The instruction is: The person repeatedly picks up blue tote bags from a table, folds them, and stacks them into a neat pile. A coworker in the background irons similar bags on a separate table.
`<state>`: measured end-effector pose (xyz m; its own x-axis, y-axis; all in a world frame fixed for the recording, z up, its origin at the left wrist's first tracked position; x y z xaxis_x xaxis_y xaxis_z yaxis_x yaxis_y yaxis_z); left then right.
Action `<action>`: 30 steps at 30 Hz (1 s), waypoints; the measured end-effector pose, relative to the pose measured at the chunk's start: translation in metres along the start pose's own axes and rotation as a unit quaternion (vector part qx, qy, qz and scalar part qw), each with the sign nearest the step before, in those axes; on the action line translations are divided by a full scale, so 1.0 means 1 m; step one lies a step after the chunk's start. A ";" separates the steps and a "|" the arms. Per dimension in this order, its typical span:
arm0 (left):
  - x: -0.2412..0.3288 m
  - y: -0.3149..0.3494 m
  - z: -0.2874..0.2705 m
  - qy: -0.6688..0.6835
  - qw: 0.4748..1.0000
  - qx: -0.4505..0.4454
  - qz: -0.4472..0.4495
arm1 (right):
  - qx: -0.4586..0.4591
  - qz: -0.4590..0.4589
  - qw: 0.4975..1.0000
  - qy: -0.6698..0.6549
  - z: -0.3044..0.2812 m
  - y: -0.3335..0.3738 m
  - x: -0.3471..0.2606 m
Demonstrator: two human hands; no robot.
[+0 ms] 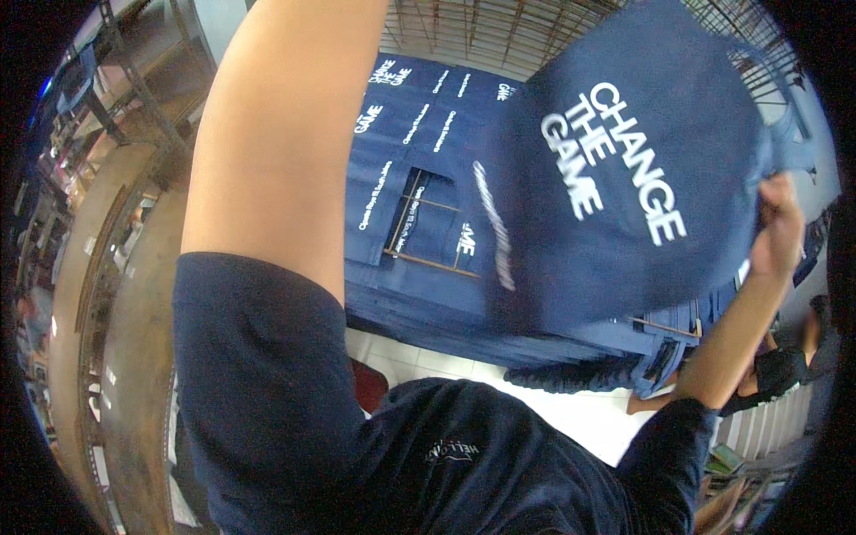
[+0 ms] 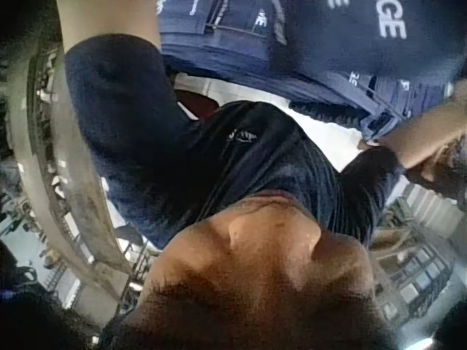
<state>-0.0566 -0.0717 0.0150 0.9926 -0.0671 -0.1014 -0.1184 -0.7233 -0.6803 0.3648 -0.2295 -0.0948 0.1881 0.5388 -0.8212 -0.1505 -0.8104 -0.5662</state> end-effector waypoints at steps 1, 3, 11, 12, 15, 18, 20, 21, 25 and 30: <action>0.000 -0.001 0.002 0.012 1.000 -0.006 0.012 | 0.028 0.020 0.999 -0.034 0.007 0.011 0.021; -0.005 0.000 0.000 0.015 0.999 -0.019 0.027 | 0.083 0.087 0.990 -0.078 0.056 0.042 0.055; -0.008 -0.009 0.007 0.013 1.000 -0.009 0.011 | 0.114 0.361 0.904 -0.198 0.121 0.170 0.197; -0.007 -0.009 0.008 0.011 1.000 -0.008 0.012 | 0.110 0.372 0.901 -0.194 0.123 0.181 0.202; -0.001 -0.010 0.009 0.013 1.000 0.000 0.021 | 0.132 0.415 0.887 -0.153 0.131 0.198 0.190; 0.000 -0.010 0.011 0.014 1.000 0.002 0.024 | 0.126 0.442 0.881 -0.113 0.130 0.202 0.180; 0.001 -0.011 0.013 0.013 1.000 0.006 0.025 | 0.104 0.444 0.883 -0.112 0.126 0.203 0.183; 0.002 -0.012 0.013 0.012 1.000 0.008 0.027 | 0.093 0.440 0.885 -0.121 0.124 0.203 0.190; 0.006 -0.015 0.016 0.013 0.999 0.013 0.031 | 0.135 0.462 0.871 -0.096 0.132 0.203 0.181; 0.008 -0.018 0.017 0.017 0.999 0.020 0.030 | 0.103 0.460 0.877 -0.093 0.128 0.202 0.186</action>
<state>-0.0471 -0.0469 0.0141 0.9840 -0.1338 -0.1178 -0.1778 -0.6893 -0.7023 0.2450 -0.2634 -0.3704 -0.2633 -0.2777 -0.9239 -0.3312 -0.8734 0.3569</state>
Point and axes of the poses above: each hand's wrist, its own y-axis away from the middle knuckle, its own z-axis out of the palm, x = y × z, the point moved 4 cm from there along -y, towards the middle knuckle, and after that the axes turned 4 degrees about y, right-handed, at the moved point
